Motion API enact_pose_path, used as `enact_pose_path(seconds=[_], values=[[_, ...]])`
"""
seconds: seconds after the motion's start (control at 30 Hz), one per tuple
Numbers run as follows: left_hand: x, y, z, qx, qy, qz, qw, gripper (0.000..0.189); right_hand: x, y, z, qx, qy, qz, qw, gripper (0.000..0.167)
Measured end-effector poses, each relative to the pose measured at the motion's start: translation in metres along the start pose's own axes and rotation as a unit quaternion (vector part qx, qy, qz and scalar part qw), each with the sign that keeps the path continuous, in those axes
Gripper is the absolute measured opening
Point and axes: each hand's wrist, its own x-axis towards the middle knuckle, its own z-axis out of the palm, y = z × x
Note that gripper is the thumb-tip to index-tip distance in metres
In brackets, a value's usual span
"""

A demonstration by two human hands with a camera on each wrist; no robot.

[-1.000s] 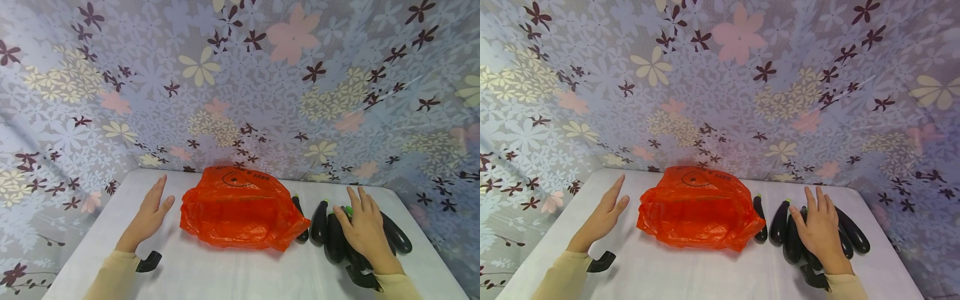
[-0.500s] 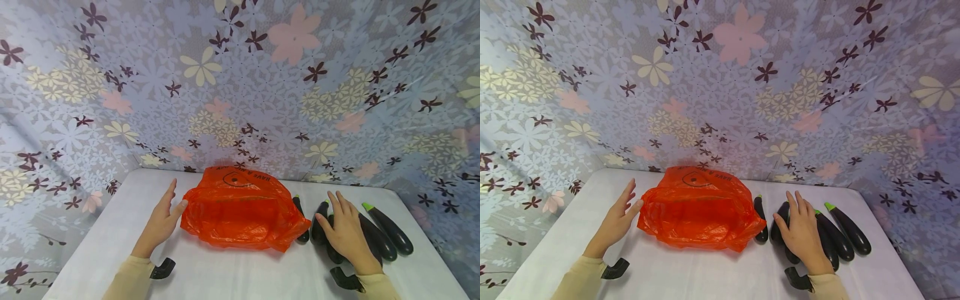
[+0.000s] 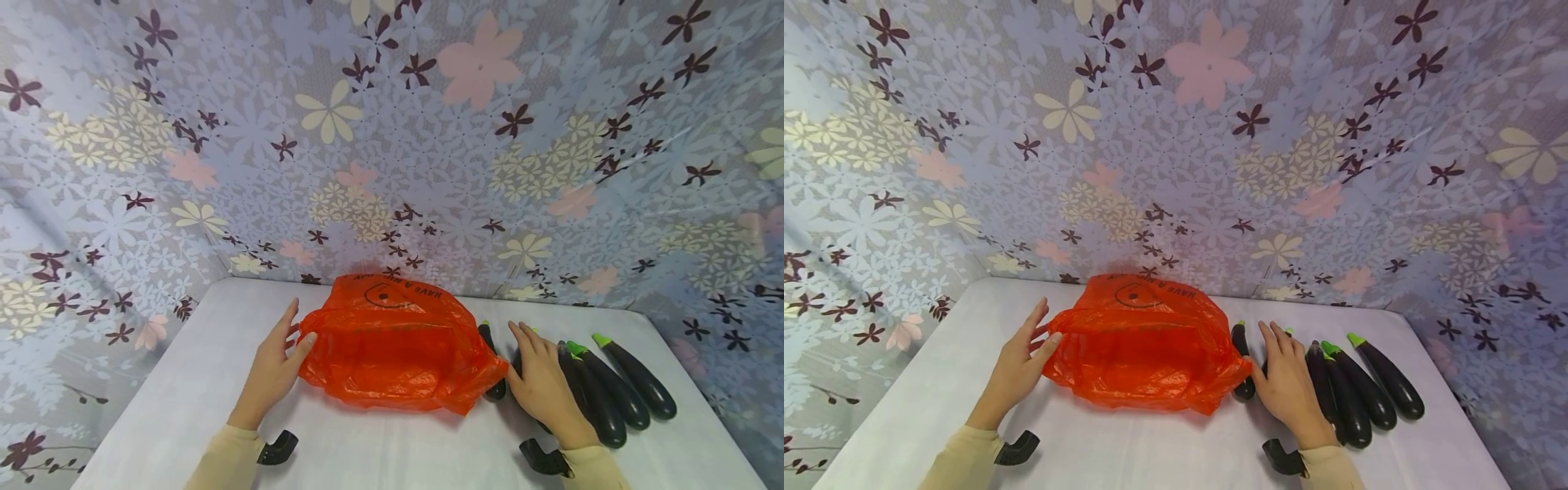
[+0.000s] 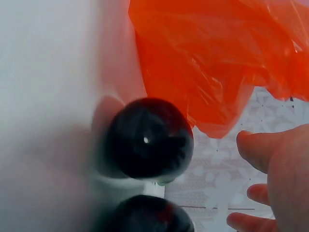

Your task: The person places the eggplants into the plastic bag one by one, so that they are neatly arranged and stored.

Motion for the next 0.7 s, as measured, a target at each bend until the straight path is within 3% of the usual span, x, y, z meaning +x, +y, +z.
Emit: enact_pose_path(seconds=[0.27, 0.7], values=[[-0.001, 0.000, 0.007, 0.005, 0.025, 0.010, 0.9996, 0.070, 0.003, -0.004, 0.005, 0.009, -0.009, -0.018, 0.9998, 0.061], [-0.002, 0.000, 0.017, 0.026, 0.060, 0.038, 0.9972, 0.061, 0.008, -0.012, 0.012, 0.003, -0.034, -0.010, 0.9994, 0.049]])
